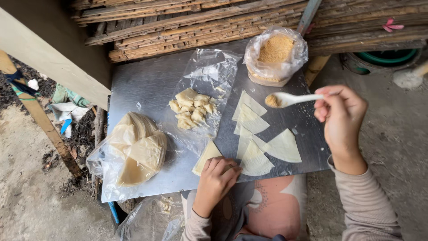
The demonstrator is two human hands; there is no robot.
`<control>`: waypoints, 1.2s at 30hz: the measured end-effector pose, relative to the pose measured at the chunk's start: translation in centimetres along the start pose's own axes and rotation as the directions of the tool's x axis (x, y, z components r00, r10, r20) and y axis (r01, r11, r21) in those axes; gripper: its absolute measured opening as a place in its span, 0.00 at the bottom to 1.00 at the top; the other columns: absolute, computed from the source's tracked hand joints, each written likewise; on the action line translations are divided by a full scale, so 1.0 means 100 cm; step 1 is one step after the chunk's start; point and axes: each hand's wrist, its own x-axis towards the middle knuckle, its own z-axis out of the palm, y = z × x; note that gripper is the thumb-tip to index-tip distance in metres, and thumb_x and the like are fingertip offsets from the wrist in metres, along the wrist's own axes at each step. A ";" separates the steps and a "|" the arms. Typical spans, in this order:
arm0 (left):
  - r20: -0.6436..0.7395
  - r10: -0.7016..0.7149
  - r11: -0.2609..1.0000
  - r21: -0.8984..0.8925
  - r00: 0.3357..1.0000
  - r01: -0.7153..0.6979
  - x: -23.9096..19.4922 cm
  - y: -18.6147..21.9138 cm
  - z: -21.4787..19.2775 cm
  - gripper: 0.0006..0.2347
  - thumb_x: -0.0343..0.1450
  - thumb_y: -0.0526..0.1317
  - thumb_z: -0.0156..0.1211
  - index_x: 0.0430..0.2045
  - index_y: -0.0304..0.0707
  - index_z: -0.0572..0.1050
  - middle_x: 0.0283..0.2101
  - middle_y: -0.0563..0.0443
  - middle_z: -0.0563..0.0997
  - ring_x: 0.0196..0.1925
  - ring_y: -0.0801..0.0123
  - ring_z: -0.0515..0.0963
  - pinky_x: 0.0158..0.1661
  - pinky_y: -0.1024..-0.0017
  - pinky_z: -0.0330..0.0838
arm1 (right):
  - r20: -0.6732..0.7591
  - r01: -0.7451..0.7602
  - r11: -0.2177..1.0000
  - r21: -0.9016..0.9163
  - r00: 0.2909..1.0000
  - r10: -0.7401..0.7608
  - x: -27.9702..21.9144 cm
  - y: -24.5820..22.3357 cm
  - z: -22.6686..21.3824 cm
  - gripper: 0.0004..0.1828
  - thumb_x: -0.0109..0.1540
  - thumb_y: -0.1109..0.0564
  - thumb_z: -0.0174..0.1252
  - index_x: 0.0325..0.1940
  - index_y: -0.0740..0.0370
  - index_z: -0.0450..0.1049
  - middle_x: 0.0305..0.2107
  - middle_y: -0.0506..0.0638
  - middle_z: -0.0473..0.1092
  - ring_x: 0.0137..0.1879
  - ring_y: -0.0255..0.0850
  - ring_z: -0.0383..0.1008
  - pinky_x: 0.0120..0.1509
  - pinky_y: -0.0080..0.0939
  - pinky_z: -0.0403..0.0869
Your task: The person folds triangular pastry wrappers, places a spoonful of grainy filling into each, and seals them into small packets. The person repeats this process for multiple wrappers on a metal table.
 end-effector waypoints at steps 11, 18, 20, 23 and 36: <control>0.030 0.041 0.999 -0.037 0.999 -0.040 0.010 -0.010 0.001 0.07 0.65 0.41 0.70 0.33 0.43 0.84 0.36 0.57 0.80 0.42 0.63 0.77 0.45 0.65 0.69 | 0.095 -0.014 0.867 -0.499 0.993 0.071 -0.142 0.048 -0.009 0.08 0.69 0.67 0.51 0.45 0.71 0.77 0.28 0.50 0.74 0.32 0.30 0.69 0.34 0.30 0.66; 0.052 0.060 0.998 -0.025 0.997 -0.059 0.008 -0.008 0.001 0.07 0.65 0.42 0.70 0.33 0.44 0.84 0.37 0.58 0.80 0.43 0.63 0.77 0.48 0.64 0.68 | 0.242 0.331 0.667 -0.667 0.943 -0.227 -0.167 0.031 0.005 0.06 0.67 0.71 0.52 0.46 0.70 0.74 0.33 0.54 0.74 0.38 0.38 0.77 0.40 0.34 0.74; 0.054 0.066 0.998 -0.024 0.996 -0.065 0.008 -0.008 0.001 0.07 0.65 0.43 0.70 0.33 0.45 0.84 0.37 0.58 0.80 0.44 0.63 0.77 0.48 0.64 0.68 | 0.275 0.384 0.633 -0.672 0.923 -0.269 -0.169 0.029 0.008 0.06 0.67 0.71 0.53 0.45 0.69 0.74 0.34 0.54 0.74 0.38 0.39 0.77 0.40 0.35 0.74; 0.044 0.032 0.998 -0.050 0.998 -0.030 0.009 -0.006 0.002 0.07 0.65 0.42 0.70 0.33 0.44 0.84 0.37 0.58 0.80 0.44 0.63 0.77 0.48 0.64 0.68 | 0.294 0.410 0.604 -0.683 0.912 -0.287 -0.168 0.029 0.008 0.07 0.67 0.72 0.53 0.46 0.69 0.75 0.34 0.54 0.74 0.38 0.38 0.77 0.38 0.33 0.73; 0.067 0.060 0.998 -0.020 0.996 -0.058 0.015 -0.002 0.005 0.05 0.68 0.40 0.67 0.32 0.43 0.81 0.36 0.57 0.80 0.43 0.65 0.78 0.48 0.66 0.68 | 0.293 0.439 0.572 -0.693 0.896 -0.332 -0.165 0.029 0.009 0.07 0.67 0.73 0.53 0.45 0.70 0.75 0.36 0.55 0.75 0.38 0.38 0.77 0.38 0.33 0.74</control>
